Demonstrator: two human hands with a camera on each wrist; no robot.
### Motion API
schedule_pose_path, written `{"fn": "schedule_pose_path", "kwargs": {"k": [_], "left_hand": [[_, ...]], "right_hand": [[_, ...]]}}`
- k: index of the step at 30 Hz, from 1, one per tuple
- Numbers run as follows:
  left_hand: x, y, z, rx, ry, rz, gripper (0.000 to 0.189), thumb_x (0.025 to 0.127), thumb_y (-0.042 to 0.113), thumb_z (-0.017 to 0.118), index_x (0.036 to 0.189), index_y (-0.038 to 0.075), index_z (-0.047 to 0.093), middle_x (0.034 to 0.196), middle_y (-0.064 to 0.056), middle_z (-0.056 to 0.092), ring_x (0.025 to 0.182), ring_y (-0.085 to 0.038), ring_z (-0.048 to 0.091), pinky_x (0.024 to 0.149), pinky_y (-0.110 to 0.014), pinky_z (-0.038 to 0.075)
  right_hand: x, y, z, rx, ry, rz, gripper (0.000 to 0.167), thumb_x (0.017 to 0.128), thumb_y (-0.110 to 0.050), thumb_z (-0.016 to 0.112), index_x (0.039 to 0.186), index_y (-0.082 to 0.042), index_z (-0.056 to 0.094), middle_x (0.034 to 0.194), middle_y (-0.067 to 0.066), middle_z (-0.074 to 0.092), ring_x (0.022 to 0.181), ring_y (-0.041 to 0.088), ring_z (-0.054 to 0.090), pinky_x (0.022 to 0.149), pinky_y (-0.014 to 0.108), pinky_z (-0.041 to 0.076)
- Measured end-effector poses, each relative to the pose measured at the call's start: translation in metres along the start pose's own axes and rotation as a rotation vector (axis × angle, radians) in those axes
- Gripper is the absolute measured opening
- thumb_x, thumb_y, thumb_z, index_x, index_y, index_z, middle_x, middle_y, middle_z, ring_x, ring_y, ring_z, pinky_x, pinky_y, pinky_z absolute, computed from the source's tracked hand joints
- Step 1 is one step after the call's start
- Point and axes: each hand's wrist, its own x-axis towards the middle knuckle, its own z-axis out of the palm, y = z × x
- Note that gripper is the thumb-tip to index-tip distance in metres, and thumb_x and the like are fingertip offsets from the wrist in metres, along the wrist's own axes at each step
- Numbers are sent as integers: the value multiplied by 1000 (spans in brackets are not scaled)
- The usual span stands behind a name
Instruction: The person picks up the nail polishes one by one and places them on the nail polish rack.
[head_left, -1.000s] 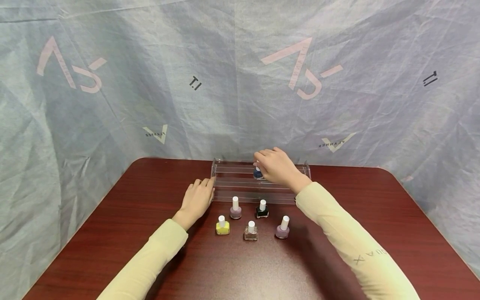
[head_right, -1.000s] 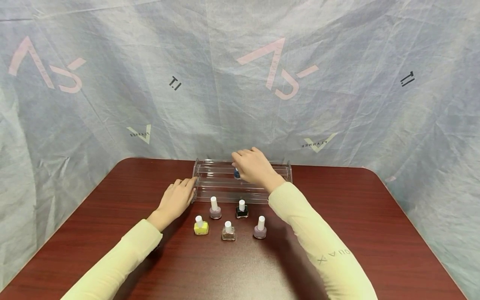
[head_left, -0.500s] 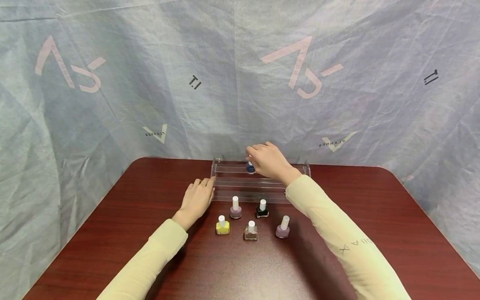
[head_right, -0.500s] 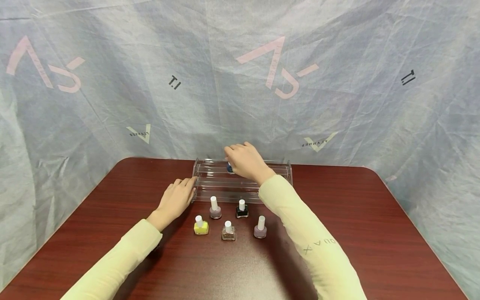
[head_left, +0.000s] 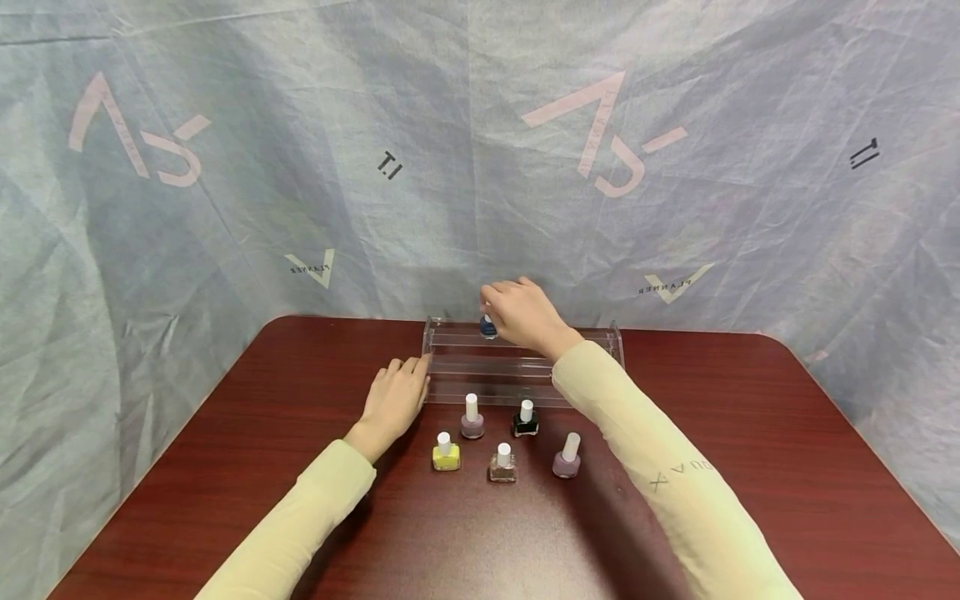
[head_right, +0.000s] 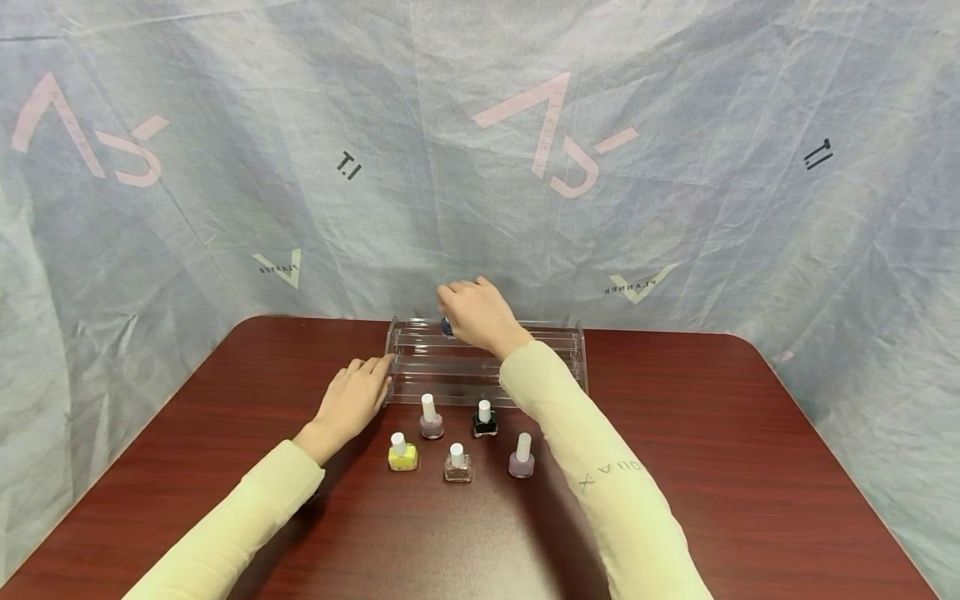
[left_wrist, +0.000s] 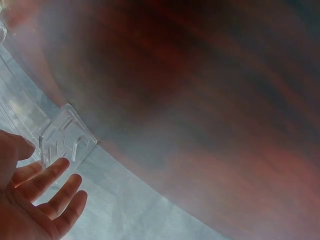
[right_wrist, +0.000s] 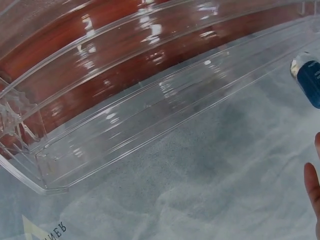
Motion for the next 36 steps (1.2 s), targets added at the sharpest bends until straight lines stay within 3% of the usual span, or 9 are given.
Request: {"fn": "schedule_pose_path", "kwargs": {"k": [19,36], "left_hand": [[-1,0,1,-4,19,2,37,88,18,58,123,6,54,106,-10,64,90,-29,58,69,-41,48],[-1,1,1,-11,4,-8,37,89,18,57,124,6,53,106,-10,64,92,-29,57,71,-42,48]], "right_hand": [[18,1,11,10,-101,67,11,94,-22,50,93,-13,56,85,-1,63,76,17,60,66,33,40],[20,-3,22,19,-160,99,11,94,-22,49,95,-14,55,84,-1,62,72,14,57,67,33,40]]}}
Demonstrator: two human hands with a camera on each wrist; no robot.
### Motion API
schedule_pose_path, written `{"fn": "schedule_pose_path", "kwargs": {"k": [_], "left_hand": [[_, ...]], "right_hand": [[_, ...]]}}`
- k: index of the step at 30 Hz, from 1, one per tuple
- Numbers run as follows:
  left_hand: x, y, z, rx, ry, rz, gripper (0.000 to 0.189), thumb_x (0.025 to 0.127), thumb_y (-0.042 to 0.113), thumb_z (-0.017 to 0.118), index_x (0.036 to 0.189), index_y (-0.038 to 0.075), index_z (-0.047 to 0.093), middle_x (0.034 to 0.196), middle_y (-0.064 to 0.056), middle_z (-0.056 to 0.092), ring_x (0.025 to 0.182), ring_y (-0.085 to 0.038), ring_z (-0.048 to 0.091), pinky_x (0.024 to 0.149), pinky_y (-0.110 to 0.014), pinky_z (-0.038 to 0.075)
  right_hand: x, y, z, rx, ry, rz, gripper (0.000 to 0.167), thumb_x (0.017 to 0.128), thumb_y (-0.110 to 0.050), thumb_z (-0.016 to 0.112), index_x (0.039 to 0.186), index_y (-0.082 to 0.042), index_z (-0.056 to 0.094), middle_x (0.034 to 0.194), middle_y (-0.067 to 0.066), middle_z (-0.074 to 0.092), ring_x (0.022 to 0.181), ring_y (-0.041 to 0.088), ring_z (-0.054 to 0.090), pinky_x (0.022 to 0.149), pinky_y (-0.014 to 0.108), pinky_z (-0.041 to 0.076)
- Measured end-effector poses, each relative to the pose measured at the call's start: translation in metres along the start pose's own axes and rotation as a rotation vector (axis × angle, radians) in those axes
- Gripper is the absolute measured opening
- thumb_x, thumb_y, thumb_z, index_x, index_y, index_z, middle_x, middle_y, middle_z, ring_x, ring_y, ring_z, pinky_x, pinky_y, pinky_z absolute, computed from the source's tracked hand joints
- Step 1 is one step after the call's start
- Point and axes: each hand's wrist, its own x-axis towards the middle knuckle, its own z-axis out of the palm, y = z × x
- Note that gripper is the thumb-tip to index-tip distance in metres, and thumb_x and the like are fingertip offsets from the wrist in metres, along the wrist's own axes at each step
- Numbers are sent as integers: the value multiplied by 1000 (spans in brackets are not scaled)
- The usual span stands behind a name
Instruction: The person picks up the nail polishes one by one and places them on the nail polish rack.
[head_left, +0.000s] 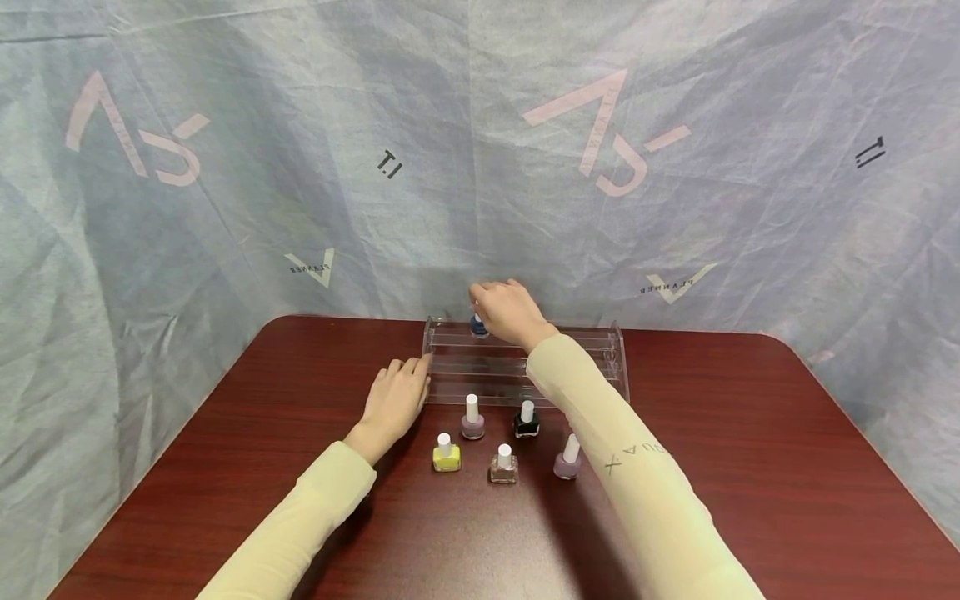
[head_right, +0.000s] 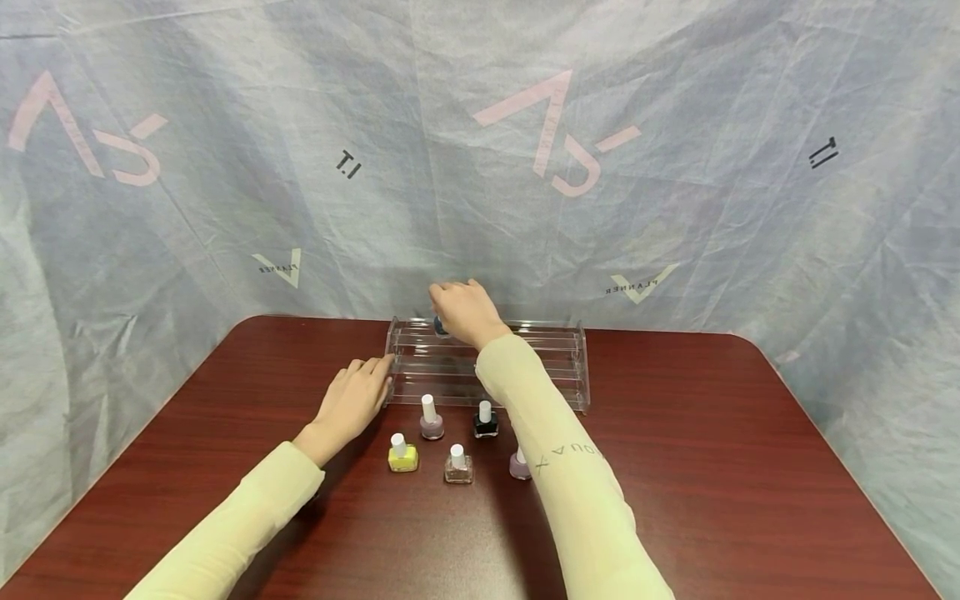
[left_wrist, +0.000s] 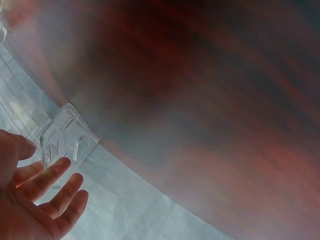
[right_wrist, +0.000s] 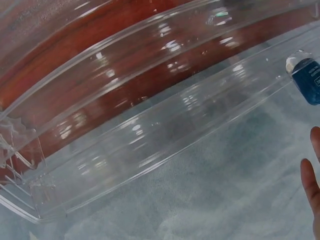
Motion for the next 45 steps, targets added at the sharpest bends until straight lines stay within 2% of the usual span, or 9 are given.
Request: {"fn": "schedule_pose_path", "kwargs": {"k": [6,15,35,45], "left_hand": [[0,0,-1,0,-18,-11,38,89,19,57,125,7,53,107,-9,64,93,-29,57,72,-41,48],[0,1,-2,5,0,-6,38,89,18,57,124,7,53,105,-9,64,92,-29,57,71,-41,49],[0,1,-1,1,1,-8,38,89,18,57,125,7,53,105,-9,64,90,-28,58,70,-41,49],[0,1,-2,-5,-2,-9,38,89,18,57,125,6,53,107,-9,64,91,-29,58,70,-41,49]], "right_hand": [[0,-1,3,-2,-41,18,12,95,-25,48,96,-15,55,86,-2,62,74,13,58,71,34,42],[1,-3,7,6,-61,30,13,95,-25,47,97,-14,55,88,-2,63,77,13,60,79,37,45],[2,-4,7,14,-82,64,13,95,-27,47,100,-16,53,92,-3,62,82,16,57,71,34,38],[2,-4,6,-6,-66,60,19,95,-29,47,106,-15,52,98,-2,62,90,17,58,74,34,41]]}}
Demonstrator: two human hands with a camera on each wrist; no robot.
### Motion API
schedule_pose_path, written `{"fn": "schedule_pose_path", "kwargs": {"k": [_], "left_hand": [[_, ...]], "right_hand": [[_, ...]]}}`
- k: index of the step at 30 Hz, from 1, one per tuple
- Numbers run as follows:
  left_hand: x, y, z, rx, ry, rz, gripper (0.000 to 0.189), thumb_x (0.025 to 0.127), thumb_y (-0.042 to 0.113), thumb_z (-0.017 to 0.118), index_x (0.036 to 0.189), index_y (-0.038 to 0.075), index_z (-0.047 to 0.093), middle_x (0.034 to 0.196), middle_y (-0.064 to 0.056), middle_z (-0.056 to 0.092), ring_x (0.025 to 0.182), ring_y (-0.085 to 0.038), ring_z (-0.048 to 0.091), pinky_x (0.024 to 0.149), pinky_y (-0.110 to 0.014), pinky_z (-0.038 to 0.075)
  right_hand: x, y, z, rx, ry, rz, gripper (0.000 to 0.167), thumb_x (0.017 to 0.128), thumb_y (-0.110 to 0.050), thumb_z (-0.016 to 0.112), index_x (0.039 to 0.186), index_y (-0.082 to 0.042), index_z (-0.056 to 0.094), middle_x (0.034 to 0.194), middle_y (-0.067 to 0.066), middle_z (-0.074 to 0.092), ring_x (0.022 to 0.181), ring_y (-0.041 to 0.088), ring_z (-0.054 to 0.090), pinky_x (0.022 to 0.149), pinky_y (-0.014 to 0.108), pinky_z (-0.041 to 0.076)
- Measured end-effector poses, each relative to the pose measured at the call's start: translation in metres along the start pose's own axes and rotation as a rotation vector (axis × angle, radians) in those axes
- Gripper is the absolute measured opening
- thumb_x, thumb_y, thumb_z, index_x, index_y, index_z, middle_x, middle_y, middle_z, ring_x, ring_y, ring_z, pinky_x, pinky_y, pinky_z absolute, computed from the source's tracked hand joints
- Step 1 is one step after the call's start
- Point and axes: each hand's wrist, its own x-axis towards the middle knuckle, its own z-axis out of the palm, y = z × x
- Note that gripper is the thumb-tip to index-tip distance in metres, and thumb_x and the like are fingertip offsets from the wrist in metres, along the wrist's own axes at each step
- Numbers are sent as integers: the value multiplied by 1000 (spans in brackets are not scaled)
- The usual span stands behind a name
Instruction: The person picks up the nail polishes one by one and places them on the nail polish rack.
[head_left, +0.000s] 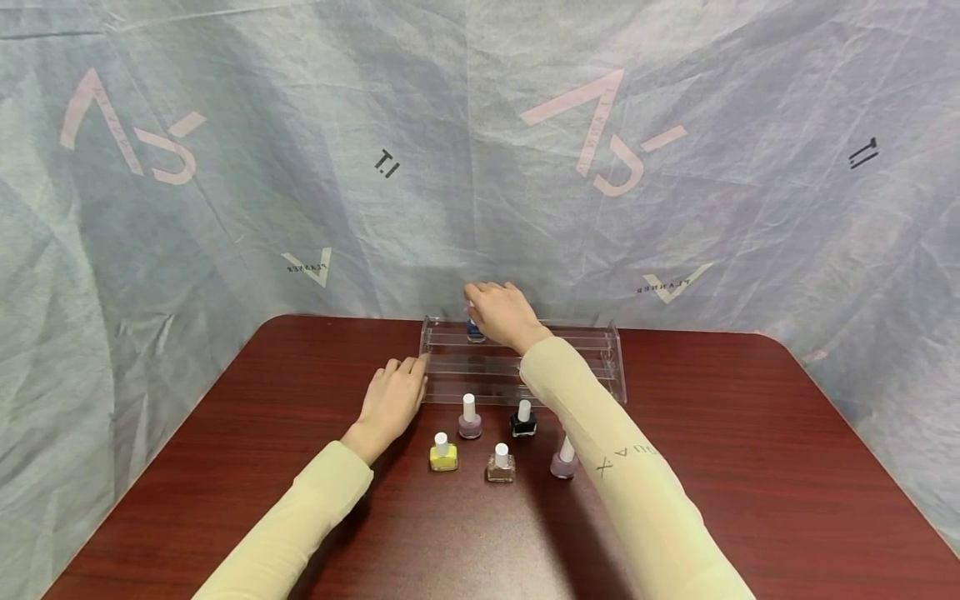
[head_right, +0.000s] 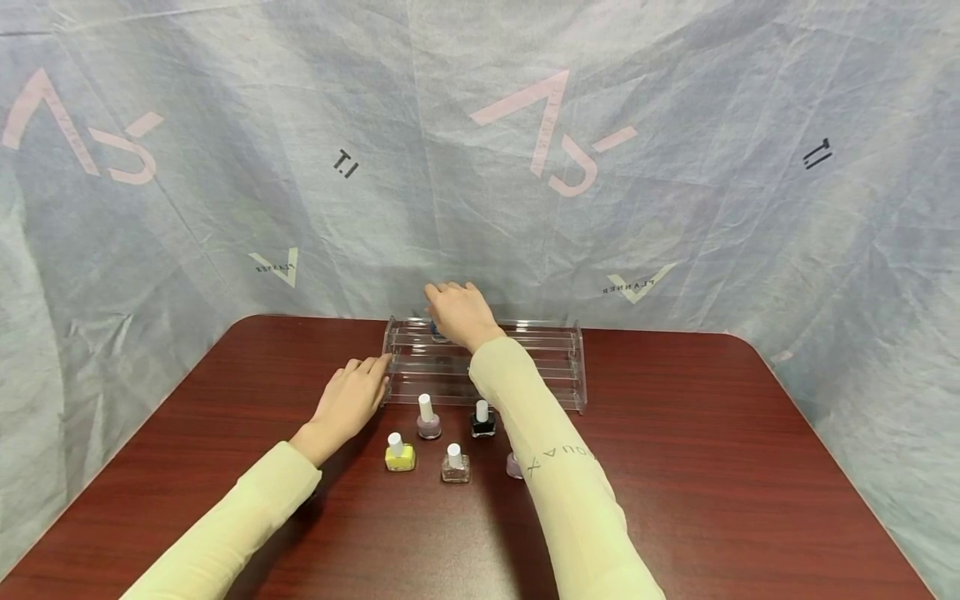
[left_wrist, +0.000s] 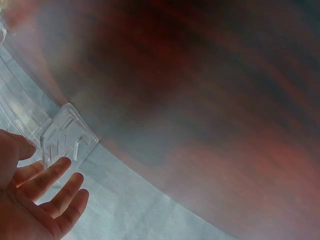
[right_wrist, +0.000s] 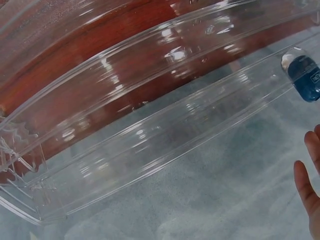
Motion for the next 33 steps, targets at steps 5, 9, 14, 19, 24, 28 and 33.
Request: {"fn": "schedule_pose_path", "kwargs": {"k": [5,9,14,19,24,28,33], "left_hand": [[0,0,0,1,-7,-3,38,89,18,56,126,7,53,107,-9,64,92,-29,58,71,-41,49],[0,0,1,0,-16,-4,39,90,18,55,127,7,52,108,-9,64,92,-29,57,72,-41,49],[0,-1,2,1,-13,-2,39,89,18,56,127,7,52,108,-9,64,92,-29,57,72,-41,49],[0,-1,3,-3,-13,-4,39,89,18,56,126,7,53,108,-10,64,93,-29,57,72,-42,49],[0,-1,3,-5,-14,-6,38,89,18,56,126,7,53,108,-10,63,93,-30,57,72,-42,49],[0,-1,3,-1,-13,-2,38,89,18,56,126,7,52,108,-10,63,92,-29,57,72,-42,49],[0,0,2,-1,-9,0,38,90,18,56,126,7,52,108,-10,63,92,-30,58,72,-42,49]], "right_hand": [[0,1,-3,-21,19,-4,20,95,-30,47,107,-15,52,100,-1,61,91,18,56,76,36,41],[-1,1,-6,-40,28,-12,23,95,-31,46,110,-14,53,104,1,60,94,19,55,76,36,41],[-4,3,-11,-59,26,-13,24,95,-33,46,110,-15,52,107,1,59,97,19,54,77,36,42],[-8,7,-14,-58,40,-17,26,95,-33,47,111,-14,52,109,3,59,102,21,54,84,38,43],[-14,9,-18,-62,49,-23,27,95,-34,45,111,-13,52,110,3,58,103,21,54,86,40,43],[-19,10,-20,-71,75,-39,24,96,-33,45,107,-13,52,105,3,58,98,22,54,82,39,43],[-27,12,-19,-77,136,-67,20,94,-30,49,101,-12,53,97,3,58,89,21,55,71,36,41]]}}
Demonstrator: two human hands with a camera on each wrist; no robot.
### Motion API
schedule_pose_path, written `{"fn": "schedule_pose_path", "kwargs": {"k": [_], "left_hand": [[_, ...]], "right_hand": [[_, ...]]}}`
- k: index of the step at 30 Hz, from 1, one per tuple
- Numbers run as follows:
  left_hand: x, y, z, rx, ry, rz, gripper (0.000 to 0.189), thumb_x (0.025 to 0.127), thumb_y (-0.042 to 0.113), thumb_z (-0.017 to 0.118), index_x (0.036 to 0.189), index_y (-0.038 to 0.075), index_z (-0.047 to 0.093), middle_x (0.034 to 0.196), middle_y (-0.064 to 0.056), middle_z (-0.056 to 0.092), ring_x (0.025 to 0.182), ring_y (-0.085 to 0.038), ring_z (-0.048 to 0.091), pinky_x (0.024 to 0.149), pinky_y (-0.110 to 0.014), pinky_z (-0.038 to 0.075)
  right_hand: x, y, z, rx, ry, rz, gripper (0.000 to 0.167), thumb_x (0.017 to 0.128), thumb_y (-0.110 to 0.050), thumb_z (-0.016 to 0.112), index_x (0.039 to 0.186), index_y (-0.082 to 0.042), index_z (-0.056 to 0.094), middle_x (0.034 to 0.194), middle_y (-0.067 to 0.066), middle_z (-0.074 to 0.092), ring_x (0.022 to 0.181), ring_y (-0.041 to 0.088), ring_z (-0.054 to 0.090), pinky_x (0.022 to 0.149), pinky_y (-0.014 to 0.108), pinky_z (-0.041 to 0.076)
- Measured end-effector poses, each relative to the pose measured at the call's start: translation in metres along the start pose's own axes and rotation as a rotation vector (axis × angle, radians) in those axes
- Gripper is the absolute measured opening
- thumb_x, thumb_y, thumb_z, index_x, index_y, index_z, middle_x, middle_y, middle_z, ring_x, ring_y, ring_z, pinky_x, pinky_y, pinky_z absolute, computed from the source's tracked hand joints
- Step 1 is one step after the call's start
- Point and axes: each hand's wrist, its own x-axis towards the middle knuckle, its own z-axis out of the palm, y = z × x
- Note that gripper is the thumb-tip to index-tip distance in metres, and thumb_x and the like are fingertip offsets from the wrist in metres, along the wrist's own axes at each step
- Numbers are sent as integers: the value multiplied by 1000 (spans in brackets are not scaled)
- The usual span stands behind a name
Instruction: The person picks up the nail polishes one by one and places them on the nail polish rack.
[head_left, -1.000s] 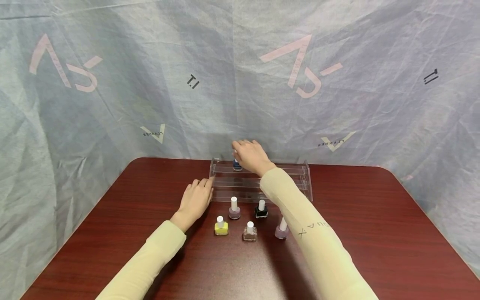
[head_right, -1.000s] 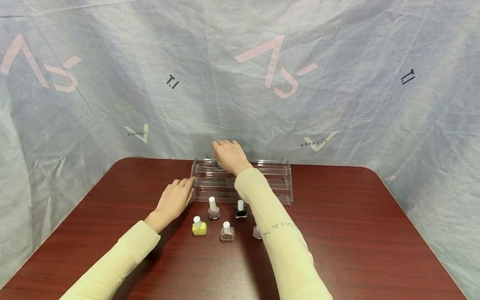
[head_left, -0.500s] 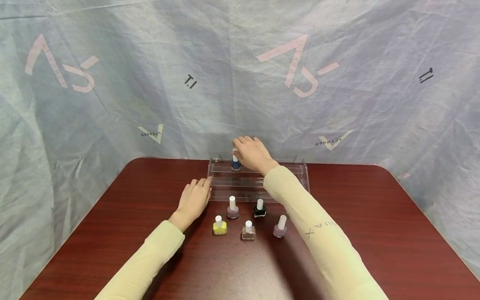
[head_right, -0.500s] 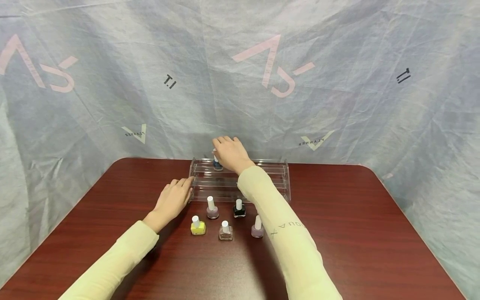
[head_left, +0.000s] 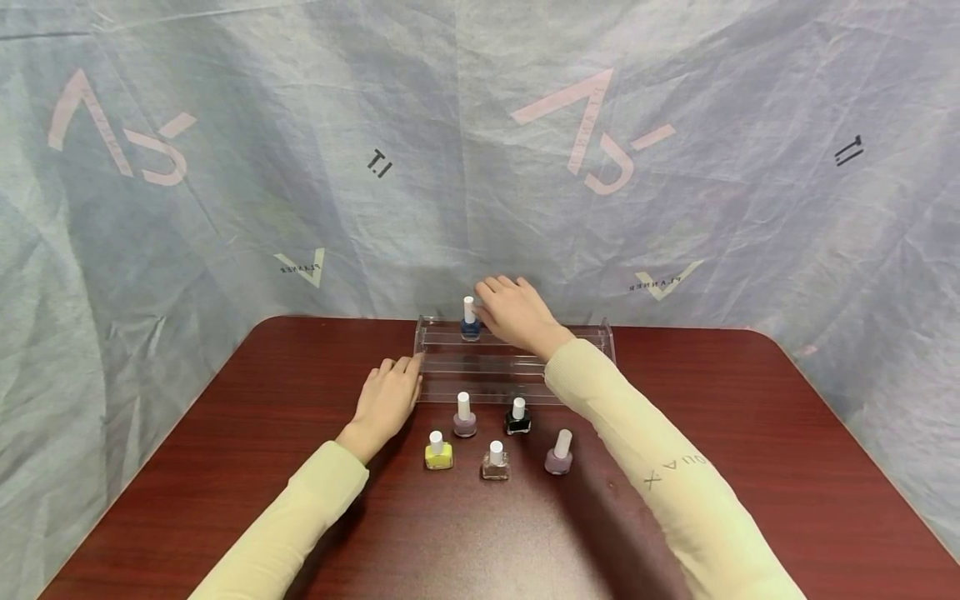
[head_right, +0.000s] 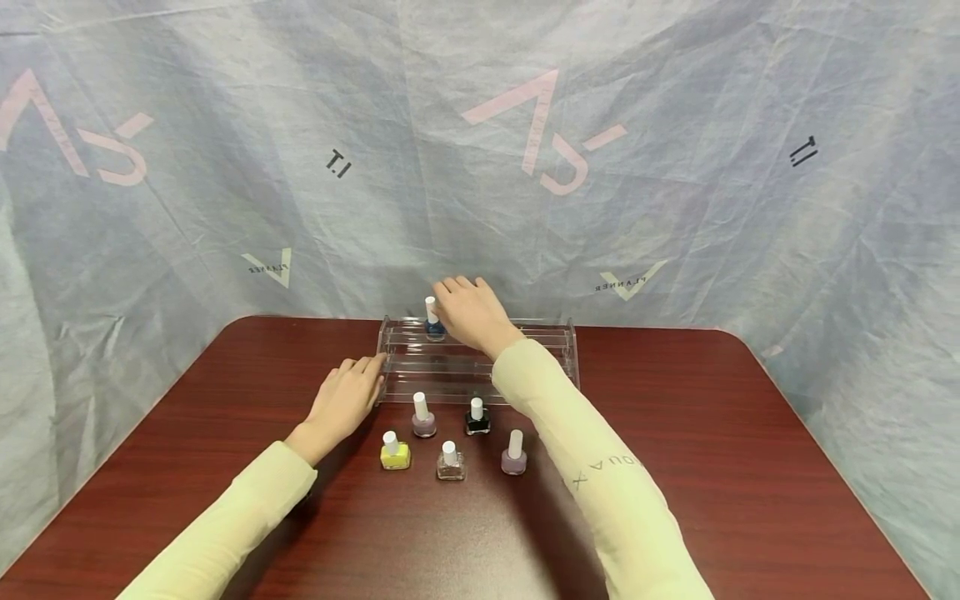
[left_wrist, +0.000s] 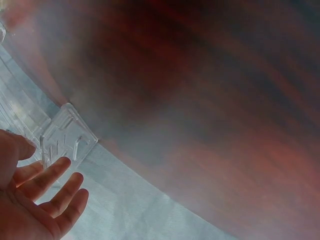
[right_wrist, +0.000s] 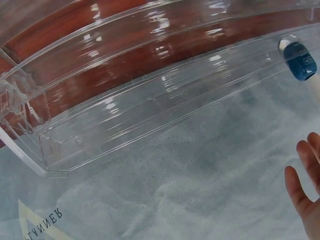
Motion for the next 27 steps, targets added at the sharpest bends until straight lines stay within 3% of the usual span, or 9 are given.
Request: {"fn": "schedule_pose_path", "kwargs": {"k": [27], "left_hand": [[0,0,-1,-6,-5,-10,39,89,18,56,127,7,52,109,-9,63,94,-30,57,72,-42,48]], "right_hand": [[-50,1,6,50,55,-63,21,93,-28,50,102,-11,58,92,1,60,87,19,57,69,35,41]]}}
